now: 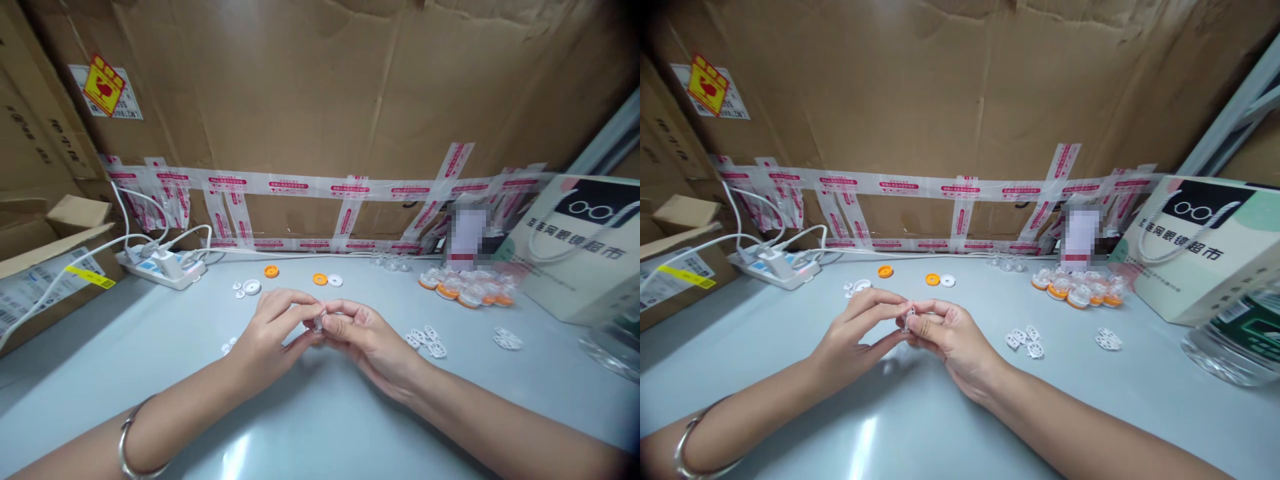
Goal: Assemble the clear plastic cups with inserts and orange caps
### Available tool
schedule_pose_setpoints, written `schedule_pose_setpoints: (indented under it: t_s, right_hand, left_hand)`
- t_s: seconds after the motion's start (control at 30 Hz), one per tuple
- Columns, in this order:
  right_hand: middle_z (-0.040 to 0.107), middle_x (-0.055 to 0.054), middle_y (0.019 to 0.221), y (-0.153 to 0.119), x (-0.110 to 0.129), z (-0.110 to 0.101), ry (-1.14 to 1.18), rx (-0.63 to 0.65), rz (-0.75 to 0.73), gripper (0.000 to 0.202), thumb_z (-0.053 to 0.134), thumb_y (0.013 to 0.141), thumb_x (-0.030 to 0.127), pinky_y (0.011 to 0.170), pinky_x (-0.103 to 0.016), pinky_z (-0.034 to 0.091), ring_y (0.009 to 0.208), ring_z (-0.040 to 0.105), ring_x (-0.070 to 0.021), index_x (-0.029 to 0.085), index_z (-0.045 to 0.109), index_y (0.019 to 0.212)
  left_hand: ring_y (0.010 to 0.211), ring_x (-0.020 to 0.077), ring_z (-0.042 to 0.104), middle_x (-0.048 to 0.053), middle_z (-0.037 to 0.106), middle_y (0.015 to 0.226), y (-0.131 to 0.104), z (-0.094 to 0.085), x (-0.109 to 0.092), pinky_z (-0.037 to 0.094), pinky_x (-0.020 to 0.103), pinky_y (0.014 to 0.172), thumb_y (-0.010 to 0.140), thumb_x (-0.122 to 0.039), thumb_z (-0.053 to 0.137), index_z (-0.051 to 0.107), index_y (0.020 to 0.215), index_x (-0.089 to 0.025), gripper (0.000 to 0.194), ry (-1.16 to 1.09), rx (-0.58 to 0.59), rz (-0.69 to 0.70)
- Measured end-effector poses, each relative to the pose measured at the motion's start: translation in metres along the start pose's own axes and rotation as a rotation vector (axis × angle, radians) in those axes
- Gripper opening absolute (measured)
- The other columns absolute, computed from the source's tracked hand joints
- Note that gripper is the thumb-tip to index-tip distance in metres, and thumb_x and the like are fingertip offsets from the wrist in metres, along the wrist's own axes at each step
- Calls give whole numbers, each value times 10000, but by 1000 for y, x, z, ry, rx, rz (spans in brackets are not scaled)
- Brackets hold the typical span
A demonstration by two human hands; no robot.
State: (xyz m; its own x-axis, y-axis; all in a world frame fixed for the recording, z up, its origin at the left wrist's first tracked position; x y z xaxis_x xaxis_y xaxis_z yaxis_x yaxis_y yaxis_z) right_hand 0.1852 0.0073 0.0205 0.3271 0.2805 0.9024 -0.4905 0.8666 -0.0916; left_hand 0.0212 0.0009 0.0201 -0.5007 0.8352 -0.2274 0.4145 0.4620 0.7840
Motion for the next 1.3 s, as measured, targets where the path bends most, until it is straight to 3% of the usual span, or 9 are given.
schedule_pose_setpoints:
  t_s: [0.17, 0.33, 0.67, 0.8, 1.03, 1.3]
  right_hand:
    - [666, -36, 849, -3, 1, 5, -55, 14, -28, 242, 677, 742, 313, 844, -344, 437, 795, 606, -135, 178, 675, 943]
    - [691, -11, 775, -5, -2, 13, -168, -90, -74, 312, 728, 680, 299, 778, -278, 459, 752, 619, -123, 189, 672, 967]
    - [704, -5, 973, -3, -8, 15, -379, -78, -254, 262, 609, 791, 318, 838, -284, 474, 966, 624, -179, 275, 674, 1042]
    - [697, -20, 992, -2, -7, 14, -301, -49, -240, 258, 620, 786, 310, 880, -299, 454, 961, 621, -170, 260, 678, 1033]
    - [700, -70, 912, -2, -5, 8, 55, 74, -67, 228, 598, 814, 331, 880, -335, 440, 901, 631, -162, 200, 693, 975]
    - [687, -62, 906, 0, -2, 8, 121, 46, -23, 225, 653, 770, 301, 867, -311, 447, 917, 624, -162, 174, 670, 956]
  left_hand:
    - [881, 172, 562, 57, 598, 947, -2, 2, -2, 431, 337, 760, 789, -107, 614, 550, 1043, -193, 276, 34, -15, -30]
    - [832, 165, 553, 50, 584, 897, -2, 4, -6, 425, 334, 742, 794, -126, 603, 561, 1029, -187, 247, 89, -55, -34]
    - [815, 175, 534, 48, 560, 860, -4, 8, -5, 442, 325, 701, 777, -116, 593, 549, 1017, -189, 255, 62, -75, -51]
    - [801, 167, 543, 46, 562, 861, -4, 7, -4, 442, 325, 710, 785, -113, 598, 552, 1032, -184, 262, 13, -93, -54]
    - [785, 166, 533, 22, 586, 797, -1, 2, -2, 414, 342, 732, 763, -124, 649, 538, 1088, -190, 350, -49, -91, -60]
    - [861, 193, 554, 44, 616, 903, 1, 0, -2, 414, 372, 777, 776, -190, 649, 549, 1076, -225, 319, -32, -89, -81]
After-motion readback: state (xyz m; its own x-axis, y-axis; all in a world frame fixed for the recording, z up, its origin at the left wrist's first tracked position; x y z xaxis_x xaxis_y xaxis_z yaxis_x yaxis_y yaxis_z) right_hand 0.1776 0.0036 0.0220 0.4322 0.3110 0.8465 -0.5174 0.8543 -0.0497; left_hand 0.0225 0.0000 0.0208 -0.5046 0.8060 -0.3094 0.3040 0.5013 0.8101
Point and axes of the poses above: each hand's wrist, its own y-axis towards the middle knuckle, its own z-axis out of the palm, x = y × z, the point moved 1 cm from there along y, towards the middle knuckle
